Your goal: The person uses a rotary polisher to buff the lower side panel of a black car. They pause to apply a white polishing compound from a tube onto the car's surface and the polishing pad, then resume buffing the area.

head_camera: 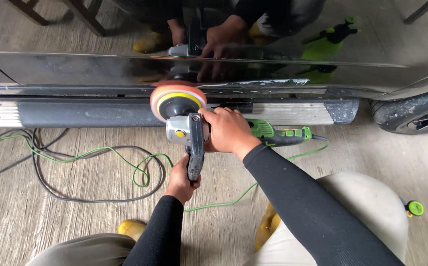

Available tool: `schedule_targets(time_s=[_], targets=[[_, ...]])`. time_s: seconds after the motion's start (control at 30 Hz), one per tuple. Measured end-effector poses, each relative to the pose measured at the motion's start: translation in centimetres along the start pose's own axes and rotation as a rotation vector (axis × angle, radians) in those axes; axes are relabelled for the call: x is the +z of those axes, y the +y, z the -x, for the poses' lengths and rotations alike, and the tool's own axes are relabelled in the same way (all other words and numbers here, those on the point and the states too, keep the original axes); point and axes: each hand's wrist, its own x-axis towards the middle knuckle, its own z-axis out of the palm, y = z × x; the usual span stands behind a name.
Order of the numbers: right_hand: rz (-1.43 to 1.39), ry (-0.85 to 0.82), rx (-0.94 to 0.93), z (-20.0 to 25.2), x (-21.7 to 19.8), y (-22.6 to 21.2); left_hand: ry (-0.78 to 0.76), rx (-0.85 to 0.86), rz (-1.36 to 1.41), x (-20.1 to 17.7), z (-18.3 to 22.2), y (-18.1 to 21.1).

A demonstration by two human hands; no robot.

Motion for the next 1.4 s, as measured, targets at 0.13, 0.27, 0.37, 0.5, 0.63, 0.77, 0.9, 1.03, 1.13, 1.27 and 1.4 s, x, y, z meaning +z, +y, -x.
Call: schedule_targets(time_s=[0.13, 0.27, 0.37, 0.5, 0.63, 0.77, 0.9, 1.03, 1.13, 1.27, 1.4], targets=[[0.002, 0.053, -0.018, 0.1, -2.0, -1.1, 0.021, 0.047, 0.003, 0.7, 2.1, 1.8], [0.009, 0.132, -0.033, 0.0, -4.5, -2.4, 0.018, 0.125, 0.078, 1.5, 4.3, 4.2], [0.001, 0.155, -0.029, -0.2, -5.9, -3.2, -0.001, 0.138, 0.089, 1.7, 5.1, 5.1], [-0.038, 0.126, -0.017, -0.4, -3.6, -2.4, 0.042, 0.109, 0.087, 1.2, 4.2, 4.0], [-0.063, 0.105, -0.014, -0.2, -4.1, -2.8, 0.069, 0.091, 0.094, 0.6, 3.3, 3.7], [-0.102, 0.128, 0.007, 0.4, -7.1, -4.1, 0.078, 0.13, 0.111, 1.1, 4.8, 4.6], [-0.114, 0.001, 0.063, 0.2, -8.3, -3.7, 0.056, -0.003, 0.008, 1.8, 6.8, 3.6], [-0.149, 0.014, 0.07, -0.4, -5.4, -1.7, 0.066, -0.006, 0.028, 1.8, 6.9, 4.3], [-0.133, 0.105, 0.065, -0.1, -5.3, -1.6, 0.072, 0.061, 0.07, 2.0, 6.8, 4.7], [-0.084, 0.091, 0.053, -0.4, -2.7, 0.0, 0.029, 0.037, 0.058, 1.8, 4.7, 2.9], [-0.018, 0.065, 0.039, -0.1, 0.5, 1.6, 0.008, 0.021, 0.024, 1.5, 2.7, 0.6]])
